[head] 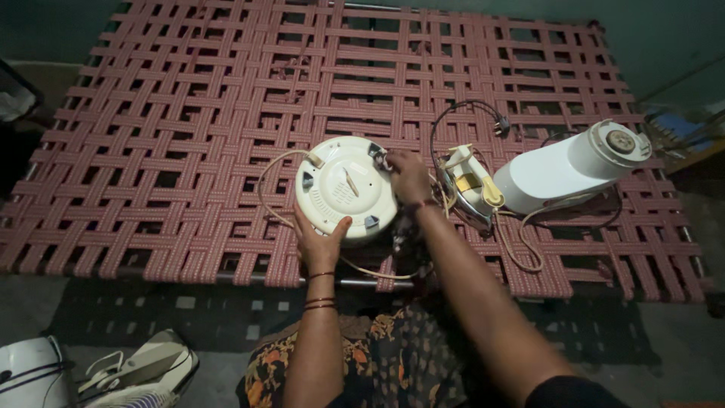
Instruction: The person wipes the bottom surface of a white electric kettle with a patterned cloth. They rotate the kettle to clean different areas of the base, including the vents and feet, while sitting on the floor.
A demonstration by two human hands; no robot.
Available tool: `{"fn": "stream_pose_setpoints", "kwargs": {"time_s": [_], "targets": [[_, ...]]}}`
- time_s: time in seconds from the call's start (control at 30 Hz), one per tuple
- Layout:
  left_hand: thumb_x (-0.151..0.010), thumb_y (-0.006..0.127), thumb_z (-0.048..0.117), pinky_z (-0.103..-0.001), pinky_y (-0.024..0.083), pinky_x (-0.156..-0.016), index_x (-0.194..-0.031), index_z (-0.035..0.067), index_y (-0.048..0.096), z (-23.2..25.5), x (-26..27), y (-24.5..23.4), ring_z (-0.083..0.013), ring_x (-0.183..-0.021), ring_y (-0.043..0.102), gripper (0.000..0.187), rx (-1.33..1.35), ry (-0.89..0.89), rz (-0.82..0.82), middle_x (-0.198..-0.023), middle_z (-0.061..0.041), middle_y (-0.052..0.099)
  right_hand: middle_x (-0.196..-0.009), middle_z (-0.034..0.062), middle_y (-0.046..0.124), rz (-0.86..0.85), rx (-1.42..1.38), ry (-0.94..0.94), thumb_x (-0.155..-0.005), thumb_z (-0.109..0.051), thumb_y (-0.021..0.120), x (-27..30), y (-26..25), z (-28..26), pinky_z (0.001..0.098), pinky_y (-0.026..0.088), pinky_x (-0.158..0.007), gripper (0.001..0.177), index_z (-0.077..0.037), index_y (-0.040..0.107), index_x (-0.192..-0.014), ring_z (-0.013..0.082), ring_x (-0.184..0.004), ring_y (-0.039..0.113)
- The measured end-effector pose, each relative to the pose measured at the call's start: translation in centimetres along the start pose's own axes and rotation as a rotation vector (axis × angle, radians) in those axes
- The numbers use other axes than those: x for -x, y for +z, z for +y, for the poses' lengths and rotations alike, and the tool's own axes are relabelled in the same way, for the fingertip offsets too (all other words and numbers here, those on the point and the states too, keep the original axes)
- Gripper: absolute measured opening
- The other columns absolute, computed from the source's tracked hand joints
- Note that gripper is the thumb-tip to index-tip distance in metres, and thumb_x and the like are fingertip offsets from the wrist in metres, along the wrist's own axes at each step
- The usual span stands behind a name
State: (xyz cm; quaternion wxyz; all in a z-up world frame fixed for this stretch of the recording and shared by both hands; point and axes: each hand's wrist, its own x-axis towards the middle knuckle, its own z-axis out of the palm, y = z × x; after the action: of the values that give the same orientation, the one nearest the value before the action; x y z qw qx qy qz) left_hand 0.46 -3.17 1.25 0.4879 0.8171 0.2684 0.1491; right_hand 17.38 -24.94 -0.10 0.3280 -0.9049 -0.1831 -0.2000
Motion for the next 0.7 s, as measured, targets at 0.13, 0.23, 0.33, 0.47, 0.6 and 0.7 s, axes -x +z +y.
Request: {"fn": "stream_pose_setpoints", "kwargs": {"time_s": [0.13, 0.23, 0.33, 0.47, 0.6, 0.7], "targets": [[-0.060, 0.095, 0.044, -0.049, 0.040, -0.114, -0.159, 0.004, 0.024, 0.3, 0.0, -0.1, -0.0439, -0.142, 0.043, 0.129, 0.135, 0.108, 0.043, -0.158, -0.027, 0.037, -0.117, 0.0165, 0.070, -0.036, 0.022, -0.007, -0.075, -0.001, 0.067, -2.4, -0.5, -0.4, 0.0459, 0.051, -0.099, 0.040, -0.007, 0.073, -0.114, 0.0390, -0.110, 0.065], [-0.061, 0.097, 0.040, -0.048, 0.037, -0.116, -0.159, 0.002, 0.022, -0.3, 0.2, 0.2, -0.0454, -0.144, 0.039, 0.130, 0.171, 0.132, 0.052, -0.158, -0.031, 0.034, -0.112, 0.0174, 0.068, -0.125, 0.072, 0.032, -0.082, -0.011, 0.074, 0.4, -2.4, -2.4, 0.0469, 0.050, -0.093, 0.031, -0.006, 0.073, -0.113, 0.0391, -0.105, 0.064], [-0.062, 0.098, 0.039, -0.049, 0.036, -0.117, -0.160, 0.001, 0.022, -0.6, 0.0, 0.7, -0.0466, -0.144, 0.037, 0.129, 0.198, 0.142, 0.059, -0.157, -0.033, 0.032, -0.116, 0.0203, 0.066, -0.001, 0.006, -0.088, -0.081, -0.001, 0.068, 5.7, -3.9, -4.3, 0.0455, 0.053, -0.092, 0.030, -0.004, 0.072, -0.111, 0.0401, -0.110, 0.063], [-0.060, 0.097, 0.039, -0.049, 0.037, -0.115, -0.160, 0.001, 0.022, -1.2, 0.1, 0.9, -0.0465, -0.142, 0.039, 0.131, 0.201, 0.136, 0.057, -0.155, -0.033, 0.034, -0.109, 0.0158, 0.068, -0.162, 0.019, 0.036, -0.077, -0.004, 0.068, 8.7, -5.4, -4.5, 0.0457, 0.055, -0.089, 0.029, -0.008, 0.072, -0.105, 0.0378, -0.102, 0.067], [-0.060, 0.097, 0.043, -0.049, 0.038, -0.116, -0.160, 0.001, 0.022, -1.5, 0.1, 0.9, -0.0463, -0.142, 0.042, 0.132, 0.210, 0.173, 0.073, -0.156, -0.033, 0.036, -0.109, 0.0182, 0.067, 0.036, 0.017, 0.091, -0.081, -0.005, 0.070, 5.6, -7.2, -7.2, 0.0489, 0.053, -0.088, 0.034, -0.005, 0.068, -0.115, 0.0418, -0.099, 0.065], [-0.059, 0.098, 0.044, -0.050, 0.037, -0.115, -0.160, 0.002, 0.022, -1.2, 0.2, 0.8, -0.0468, -0.141, 0.041, 0.134, 0.175, 0.164, 0.071, -0.154, -0.033, 0.037, -0.107, 0.0162, 0.068, 0.200, -0.093, -0.024, -0.081, -0.016, 0.078, -0.3, -6.0, -11.2, 0.0463, 0.054, -0.086, 0.039, -0.005, 0.066, -0.116, 0.0375, -0.098, 0.067]]}}
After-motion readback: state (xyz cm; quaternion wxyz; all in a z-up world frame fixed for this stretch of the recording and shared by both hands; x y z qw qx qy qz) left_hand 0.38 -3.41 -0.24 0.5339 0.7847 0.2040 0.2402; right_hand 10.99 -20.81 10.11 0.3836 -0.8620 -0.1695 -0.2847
